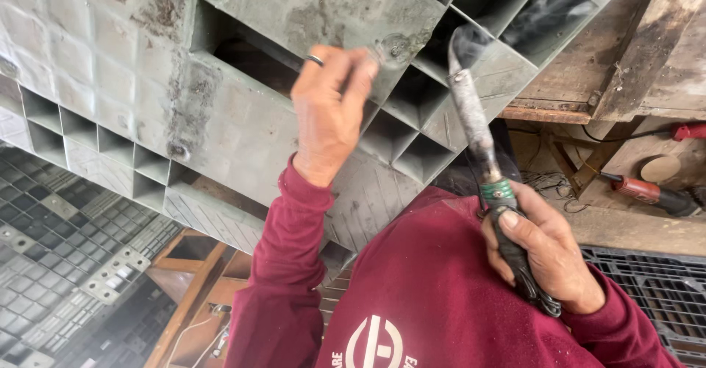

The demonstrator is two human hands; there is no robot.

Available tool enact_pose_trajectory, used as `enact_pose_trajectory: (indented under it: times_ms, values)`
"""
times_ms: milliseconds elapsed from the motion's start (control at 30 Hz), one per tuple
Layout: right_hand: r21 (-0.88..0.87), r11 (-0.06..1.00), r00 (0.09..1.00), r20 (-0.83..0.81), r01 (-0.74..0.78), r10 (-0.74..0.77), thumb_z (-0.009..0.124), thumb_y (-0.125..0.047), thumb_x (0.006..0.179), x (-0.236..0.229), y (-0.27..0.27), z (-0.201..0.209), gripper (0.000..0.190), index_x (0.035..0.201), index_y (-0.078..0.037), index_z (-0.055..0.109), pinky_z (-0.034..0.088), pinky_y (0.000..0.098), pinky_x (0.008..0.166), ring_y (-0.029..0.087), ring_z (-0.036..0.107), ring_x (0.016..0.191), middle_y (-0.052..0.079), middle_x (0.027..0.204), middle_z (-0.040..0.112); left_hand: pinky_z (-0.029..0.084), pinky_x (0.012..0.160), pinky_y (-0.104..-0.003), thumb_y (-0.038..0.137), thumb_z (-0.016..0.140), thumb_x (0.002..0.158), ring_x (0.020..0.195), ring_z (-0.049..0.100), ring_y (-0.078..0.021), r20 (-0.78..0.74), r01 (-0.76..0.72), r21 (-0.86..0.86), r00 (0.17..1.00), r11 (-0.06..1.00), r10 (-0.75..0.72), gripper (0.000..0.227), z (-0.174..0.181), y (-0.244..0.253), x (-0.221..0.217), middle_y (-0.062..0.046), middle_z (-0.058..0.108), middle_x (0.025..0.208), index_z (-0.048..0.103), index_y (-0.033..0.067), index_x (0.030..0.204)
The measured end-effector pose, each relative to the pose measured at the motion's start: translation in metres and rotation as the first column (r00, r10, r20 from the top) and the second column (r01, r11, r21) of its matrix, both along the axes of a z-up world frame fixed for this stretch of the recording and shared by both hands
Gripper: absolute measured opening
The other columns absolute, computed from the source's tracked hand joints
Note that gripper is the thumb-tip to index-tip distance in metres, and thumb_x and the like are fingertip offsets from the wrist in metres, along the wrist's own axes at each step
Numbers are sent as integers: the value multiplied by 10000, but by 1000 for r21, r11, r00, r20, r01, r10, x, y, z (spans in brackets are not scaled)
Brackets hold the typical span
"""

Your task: The person uses a soldering iron to melt and fuse the seams of a large grey plastic pallet. They systematically move the hot tip along the internal ribs and corners of the pallet structure, applying a filler material to reinforce the joints. The person occasionally pauses to wipe the tool or adjust the pallet's position on the workbench.

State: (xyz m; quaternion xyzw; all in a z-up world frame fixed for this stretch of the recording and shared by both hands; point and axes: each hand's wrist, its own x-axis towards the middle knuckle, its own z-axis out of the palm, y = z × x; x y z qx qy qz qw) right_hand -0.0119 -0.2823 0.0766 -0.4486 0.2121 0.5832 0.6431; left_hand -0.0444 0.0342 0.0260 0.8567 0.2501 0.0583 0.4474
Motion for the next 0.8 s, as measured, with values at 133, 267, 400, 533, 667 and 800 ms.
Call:
enact_pose_trajectory:
  times_ms: [133,267,400,533,667,800]
  values:
    - [139,983,984,-151,118,-97,491,-319,1034,-5,16,-2,501,1426,-12,429,430,264,330,149,508,411,121,763,557,548,779,-284,76,715,1067,877,658,-180,280,-31,31,960,999,21,122,-28,10,40,-61,626,1045,682,34,1177]
    - [211,949,943,-286,233,-168,469,-338,1060,-7,31,5,517,1458,-11,424,433,273,318,149,502,412,116,782,539,591,749,-237,104,726,1038,893,699,-145,415,-56,-10,908,998,55,161,-64,11,64,-35,642,1065,678,36,1177]
    - [278,904,899,-388,325,-204,432,-360,1081,-13,51,14,532,1495,-34,364,454,294,337,165,505,425,116,790,527,578,792,-237,102,723,1067,900,697,-119,433,-71,-11,899,997,69,131,-75,10,56,-15,647,1078,675,50,1177]
    - [190,945,921,-339,264,-189,390,-391,1059,-21,66,23,547,1480,-46,329,440,289,297,152,485,394,101,759,510,572,748,-227,111,739,1059,857,678,-92,418,-63,-64,905,996,84,133,-78,10,55,0,635,1083,690,61,1172]
    - [230,935,923,-337,271,-184,389,-395,1065,-24,71,25,553,1490,-48,325,444,295,306,158,477,394,104,742,500,551,701,-220,123,749,1042,816,641,-79,404,-75,-82,909,994,102,167,-82,11,55,3,629,1050,701,69,1193]
    - [264,904,894,-392,335,-217,388,-411,1079,-27,68,21,579,1521,-45,311,454,303,317,163,484,411,105,749,497,564,733,-222,146,752,1062,859,664,-76,432,-67,-65,897,996,89,195,-86,12,54,14,651,1030,697,95,1242]
